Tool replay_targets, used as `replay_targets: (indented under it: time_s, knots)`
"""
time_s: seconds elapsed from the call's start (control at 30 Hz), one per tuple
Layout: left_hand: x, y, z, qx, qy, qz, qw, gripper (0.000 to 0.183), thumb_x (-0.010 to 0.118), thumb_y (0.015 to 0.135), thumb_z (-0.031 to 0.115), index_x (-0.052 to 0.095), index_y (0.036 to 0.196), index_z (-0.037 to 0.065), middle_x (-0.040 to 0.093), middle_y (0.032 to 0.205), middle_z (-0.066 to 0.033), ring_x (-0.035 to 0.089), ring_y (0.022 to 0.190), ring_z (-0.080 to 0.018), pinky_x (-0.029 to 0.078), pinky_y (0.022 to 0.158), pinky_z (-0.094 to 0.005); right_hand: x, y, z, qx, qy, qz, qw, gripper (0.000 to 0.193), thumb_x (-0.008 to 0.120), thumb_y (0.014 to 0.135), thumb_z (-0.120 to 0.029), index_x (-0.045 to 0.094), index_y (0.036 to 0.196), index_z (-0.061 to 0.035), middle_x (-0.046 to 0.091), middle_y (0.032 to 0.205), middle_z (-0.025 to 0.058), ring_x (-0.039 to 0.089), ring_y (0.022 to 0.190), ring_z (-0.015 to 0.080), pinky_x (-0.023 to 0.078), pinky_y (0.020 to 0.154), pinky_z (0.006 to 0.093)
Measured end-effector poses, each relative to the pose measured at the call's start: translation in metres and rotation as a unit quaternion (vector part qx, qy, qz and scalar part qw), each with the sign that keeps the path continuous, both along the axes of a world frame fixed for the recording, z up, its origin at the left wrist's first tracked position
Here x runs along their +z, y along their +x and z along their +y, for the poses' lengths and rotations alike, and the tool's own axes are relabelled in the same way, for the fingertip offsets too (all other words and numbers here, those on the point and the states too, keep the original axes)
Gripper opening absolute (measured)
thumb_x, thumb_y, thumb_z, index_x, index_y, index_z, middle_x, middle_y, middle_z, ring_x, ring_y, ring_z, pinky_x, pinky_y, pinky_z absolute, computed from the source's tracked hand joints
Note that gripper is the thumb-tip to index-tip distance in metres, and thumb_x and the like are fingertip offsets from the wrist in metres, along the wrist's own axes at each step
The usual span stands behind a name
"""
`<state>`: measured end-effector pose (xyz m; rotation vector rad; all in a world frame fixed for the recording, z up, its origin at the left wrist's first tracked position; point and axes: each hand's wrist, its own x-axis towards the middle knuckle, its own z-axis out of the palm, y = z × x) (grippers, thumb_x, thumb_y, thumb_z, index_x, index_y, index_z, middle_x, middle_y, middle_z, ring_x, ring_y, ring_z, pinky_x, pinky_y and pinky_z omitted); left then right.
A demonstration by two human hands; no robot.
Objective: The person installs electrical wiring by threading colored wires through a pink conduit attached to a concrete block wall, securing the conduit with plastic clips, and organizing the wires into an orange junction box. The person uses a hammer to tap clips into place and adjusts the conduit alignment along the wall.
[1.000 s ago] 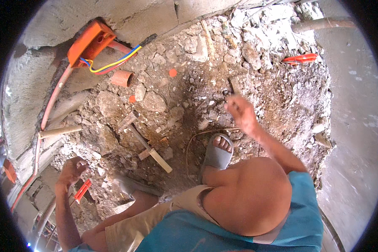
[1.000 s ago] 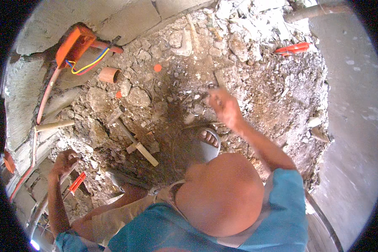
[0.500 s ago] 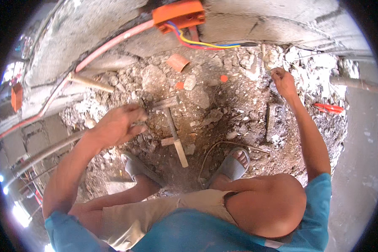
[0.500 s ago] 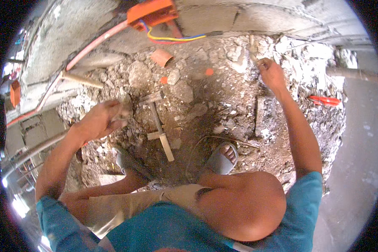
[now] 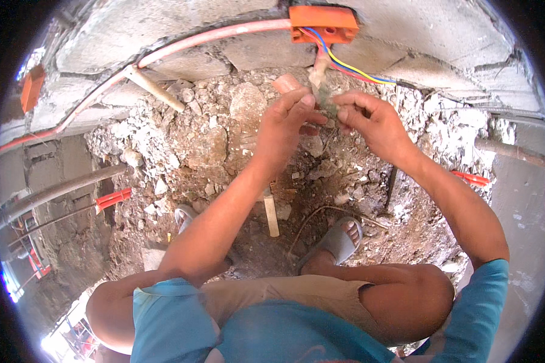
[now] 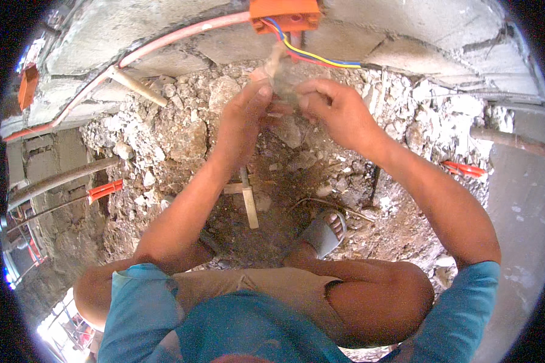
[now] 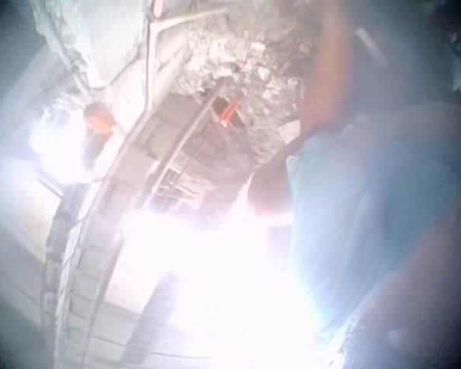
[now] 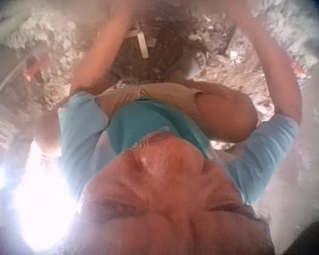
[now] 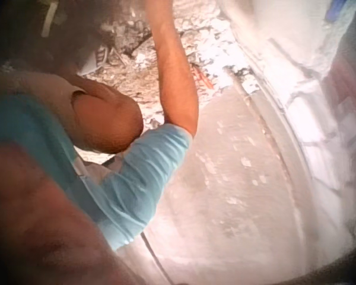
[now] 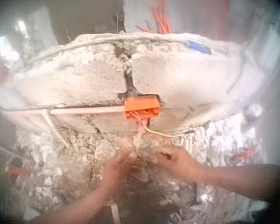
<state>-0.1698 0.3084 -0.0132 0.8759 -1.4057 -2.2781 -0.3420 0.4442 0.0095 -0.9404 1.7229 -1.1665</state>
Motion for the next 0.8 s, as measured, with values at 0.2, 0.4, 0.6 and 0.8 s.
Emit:
replay_targets:
  time_s: [0.2,0.4,0.6,0.8]
  knots:
    - [0.0,0.013,-0.02,0.034,-0.014,0.015,0.999,0.031,0.063,0.108,0.025,0.069,0.127,0.002,0.074,0.114,-0.006,0.07,0.097,-0.0144,0.056,0.08,-0.0307,-0.009,0.016,-0.005,0.014,0.029,0.008,0.999,0.018,0.07,0.101,-0.011,0.075,0.115,-0.0014,0.071,0.097,0.0003,0.061,0.086,0.0087,0.051,0.08,0.0267]
    - [0.002,0.021,-0.037,-0.002,-0.169,-0.059,0.984,0.021,0.071,0.104,0.022,0.074,0.108,0.003,0.075,0.099,-0.0052,0.067,0.082,-0.0131,0.053,0.077,-0.0285,-0.025,0.024,-0.021,-0.047,-0.003,-0.101,0.994,0.027,0.073,0.102,-0.016,0.073,0.125,-0.0035,0.07,0.097,-0.0002,0.061,0.081,0.0078,0.05,0.072,0.0255]
    - [0.008,0.032,-0.034,-0.045,-0.432,-0.082,0.897,0.021,0.08,0.094,0.019,0.074,0.106,0.003,0.073,0.093,-0.0069,0.066,0.079,-0.017,0.054,0.075,-0.0333,-0.014,0.018,-0.041,0.014,-0.061,-0.08,0.995,0.029,0.073,0.102,-0.014,0.072,0.128,-0.0035,0.072,0.097,0.0021,0.066,0.081,0.0092,0.056,0.074,0.0265]
    - [0.005,0.03,-0.023,0.036,-0.516,-0.022,0.856,0.026,0.08,0.094,0.019,0.074,0.113,0.003,0.072,0.09,-0.0077,0.069,0.08,-0.0204,0.056,0.075,-0.0348,-0.02,0.023,-0.047,-0.018,-0.027,-0.164,0.986,0.017,0.069,0.103,-0.011,0.073,0.117,-0.0012,0.073,0.09,0.0036,0.066,0.076,0.01,0.056,0.069,0.0277]
